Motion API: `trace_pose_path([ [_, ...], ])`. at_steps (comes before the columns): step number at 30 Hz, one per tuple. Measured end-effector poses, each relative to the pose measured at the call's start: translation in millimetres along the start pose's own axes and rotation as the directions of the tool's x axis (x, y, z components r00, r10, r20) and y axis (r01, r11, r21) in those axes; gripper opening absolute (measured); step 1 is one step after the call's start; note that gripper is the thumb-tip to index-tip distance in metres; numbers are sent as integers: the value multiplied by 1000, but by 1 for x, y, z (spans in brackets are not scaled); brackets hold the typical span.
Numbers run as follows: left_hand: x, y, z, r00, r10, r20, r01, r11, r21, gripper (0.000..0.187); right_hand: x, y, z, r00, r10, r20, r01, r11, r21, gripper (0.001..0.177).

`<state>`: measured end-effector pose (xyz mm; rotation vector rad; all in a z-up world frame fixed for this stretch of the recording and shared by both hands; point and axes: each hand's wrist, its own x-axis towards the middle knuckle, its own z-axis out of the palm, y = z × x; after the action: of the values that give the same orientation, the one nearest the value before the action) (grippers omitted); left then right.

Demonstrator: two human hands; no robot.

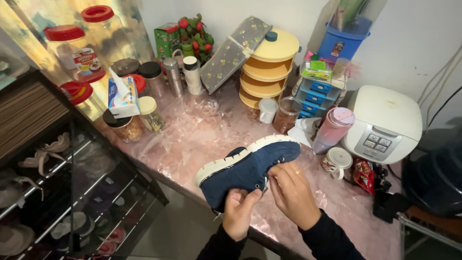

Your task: The person retrieves a pair of blue sneakers from a shoe rack and places them on a countertop. They remove the existing shoelaces from one shoe, then thread a new white shoelace through the eyelets of both shoes, finishing by tying the laces.

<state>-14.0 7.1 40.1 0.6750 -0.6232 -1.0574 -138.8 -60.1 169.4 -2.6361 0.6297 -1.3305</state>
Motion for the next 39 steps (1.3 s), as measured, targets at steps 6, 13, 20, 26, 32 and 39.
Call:
trace_pose_path([
  [6, -4, -17, 9, 979, -9, -202, -5, 997, -72, 13, -48, 39, 19, 944, 316, -92, -291, 931, 220, 13],
  [13, 16, -14, 6, 992, 0, -123, -5, 999, -40, 12, -54, 56, 15, 575, 804, 152, -582, 271, 767, 7],
  [20, 34, 6, 7, 977, -203, 69, 208, 975, -73, 14, -24, 14, 10, 981, -77, -176, 15, 943, -332, 27],
  [26, 47, -6, -8, 969, -238, 73, 238, 971, 1, 12, -49, 40, 21, 664, 586, -464, -465, 810, 357, 14],
  [32, 63, 7, -15, 956, -261, 133, 252, 964, 81, 15, -43, 25, 10, 583, 665, -467, -600, 740, 305, 34],
  [39, 61, 33, -19, 871, -419, 257, 434, 901, -3, 26, -19, -24, 37, 943, 119, -311, -267, 829, -492, 30],
])
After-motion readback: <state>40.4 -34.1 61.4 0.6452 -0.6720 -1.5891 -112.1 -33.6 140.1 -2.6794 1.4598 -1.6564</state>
